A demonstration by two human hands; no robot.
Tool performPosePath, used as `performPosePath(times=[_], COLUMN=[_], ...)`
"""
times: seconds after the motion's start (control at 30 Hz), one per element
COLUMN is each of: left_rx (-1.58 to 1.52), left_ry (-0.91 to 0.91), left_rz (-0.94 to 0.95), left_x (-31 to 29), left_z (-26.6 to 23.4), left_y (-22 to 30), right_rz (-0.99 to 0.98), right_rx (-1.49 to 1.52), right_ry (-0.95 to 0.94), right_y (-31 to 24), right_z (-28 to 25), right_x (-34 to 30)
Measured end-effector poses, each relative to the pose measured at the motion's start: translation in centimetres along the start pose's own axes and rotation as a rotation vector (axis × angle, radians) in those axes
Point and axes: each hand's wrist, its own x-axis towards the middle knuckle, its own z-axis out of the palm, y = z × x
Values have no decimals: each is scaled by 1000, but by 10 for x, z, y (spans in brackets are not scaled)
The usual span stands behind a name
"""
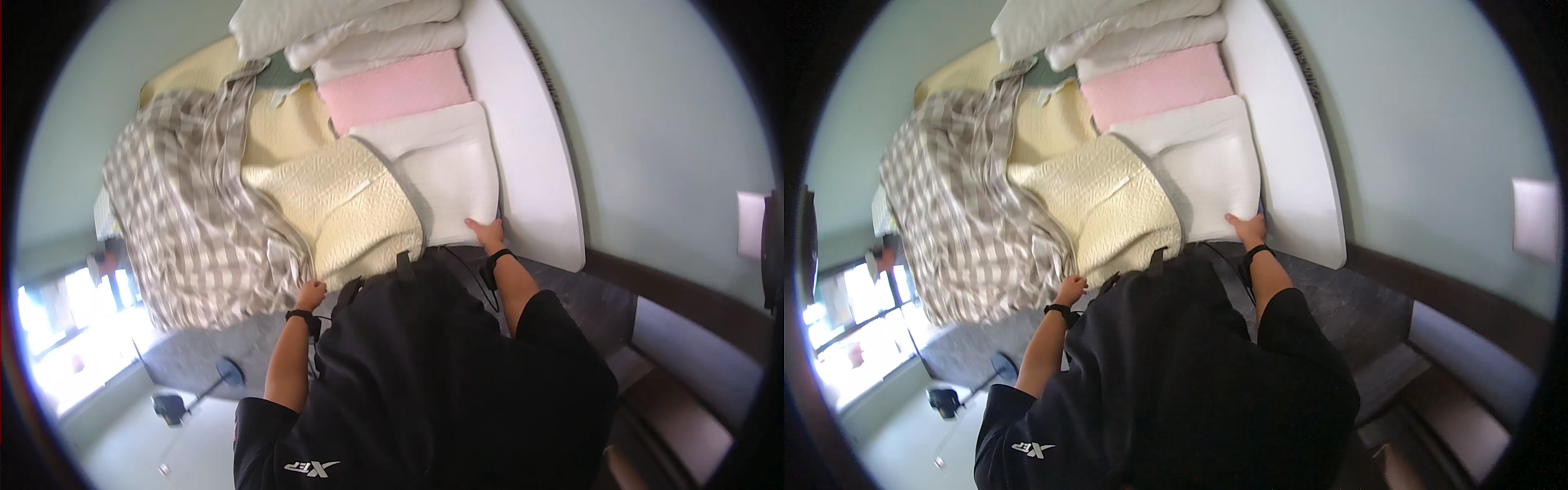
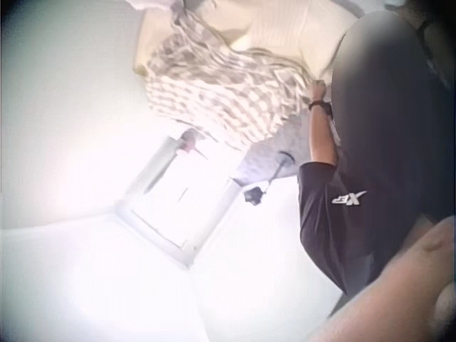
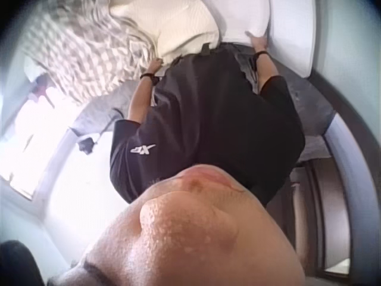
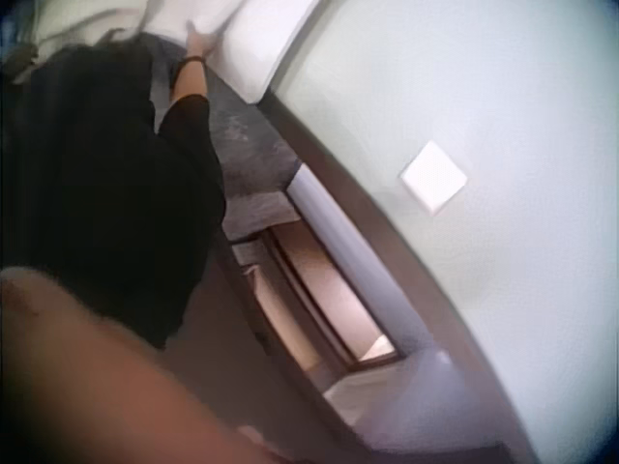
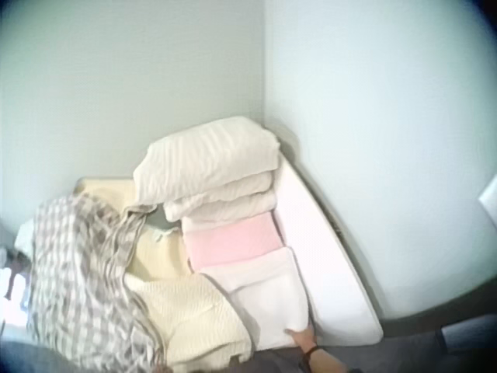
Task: The person spreads a cream-colored blanket, a checkered fabric, and a white duvet onto a bed. They then place a white pillow and a green cloth on the bed.
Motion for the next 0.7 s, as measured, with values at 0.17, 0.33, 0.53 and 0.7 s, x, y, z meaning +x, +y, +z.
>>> performPosePath(times=[0.17,0.33,0.53,0.7], left_rx=[-687,-1398,-1474,-1461], left_ry=[74,288,418,190], left_rz=[-338,-184,-22,665], left_x=[-76,-98,-98,-105], left_z=[40,57,-42,-98], left_y=[-18,-39,51,152], right_rz=[-211,-490,-1421,-1942], right_rx=[828,892,365,-498], right_ry=[-337,-259,-238,-309], right_y=[-33,-188,-278,-277], right_z=[-22,-78,-149,-127], right_x=[3,-37,-198,-269])
